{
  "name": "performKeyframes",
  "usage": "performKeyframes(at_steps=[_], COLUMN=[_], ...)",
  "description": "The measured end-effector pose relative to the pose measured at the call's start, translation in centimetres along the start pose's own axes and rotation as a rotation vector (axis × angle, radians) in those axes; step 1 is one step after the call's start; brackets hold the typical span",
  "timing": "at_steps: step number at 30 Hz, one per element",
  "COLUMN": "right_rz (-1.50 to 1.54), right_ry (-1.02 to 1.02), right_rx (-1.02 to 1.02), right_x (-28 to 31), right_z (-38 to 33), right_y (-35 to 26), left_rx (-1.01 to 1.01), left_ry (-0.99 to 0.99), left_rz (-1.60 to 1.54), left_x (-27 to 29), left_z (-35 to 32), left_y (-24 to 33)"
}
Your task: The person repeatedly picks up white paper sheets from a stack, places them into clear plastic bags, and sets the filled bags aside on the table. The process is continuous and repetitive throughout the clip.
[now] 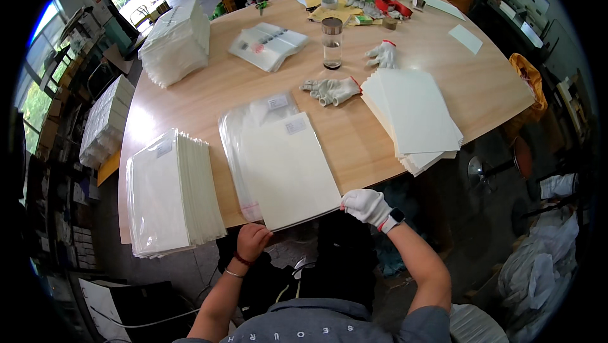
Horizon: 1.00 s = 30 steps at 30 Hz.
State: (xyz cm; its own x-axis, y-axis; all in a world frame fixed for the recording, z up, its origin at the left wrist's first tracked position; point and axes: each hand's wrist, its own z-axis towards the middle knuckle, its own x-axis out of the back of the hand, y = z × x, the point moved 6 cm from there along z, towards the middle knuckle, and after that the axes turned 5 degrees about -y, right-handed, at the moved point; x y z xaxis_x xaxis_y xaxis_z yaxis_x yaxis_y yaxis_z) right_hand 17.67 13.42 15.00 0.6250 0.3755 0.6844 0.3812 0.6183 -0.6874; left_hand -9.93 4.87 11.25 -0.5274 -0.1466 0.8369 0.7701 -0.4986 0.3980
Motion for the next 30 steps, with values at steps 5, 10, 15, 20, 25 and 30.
performKeyframes(at_steps=[5, 10, 15, 20, 25, 30], right_rz=[-0.445, -0.345, 0.485, 0.685, 0.673, 0.886], right_ry=[-0.010, 0.203, 0.337, 0.354, 0.216, -0.028], right_rx=[-0.364, -0.704, -0.777, -0.559, -0.166, -0.070], right_x=[-1.8, -2.2, -4.3, -8.1, -9.8, -13.7], right_z=[0.4, -0.8, -2.1, -2.3, 8.6, 19.3], right_y=[1.8, 2.4, 2.4, 0.2, -9.7, -19.9], left_rx=[0.372, 0.865, 1.116, 0.649, 0.600, 0.789], left_ry=[-0.015, -0.001, 0.060, 0.032, 0.340, 0.522], left_rz=[-0.062, -0.312, -1.365, -0.988, -0.743, -0.345], left_x=[-1.2, -3.1, -3.9, 5.1, 20.4, 30.3], left_z=[0.4, -3.4, -3.1, 0.4, -3.5, -13.1], left_y=[-1.5, -4.5, -1.9, 0.4, -0.7, -12.4])
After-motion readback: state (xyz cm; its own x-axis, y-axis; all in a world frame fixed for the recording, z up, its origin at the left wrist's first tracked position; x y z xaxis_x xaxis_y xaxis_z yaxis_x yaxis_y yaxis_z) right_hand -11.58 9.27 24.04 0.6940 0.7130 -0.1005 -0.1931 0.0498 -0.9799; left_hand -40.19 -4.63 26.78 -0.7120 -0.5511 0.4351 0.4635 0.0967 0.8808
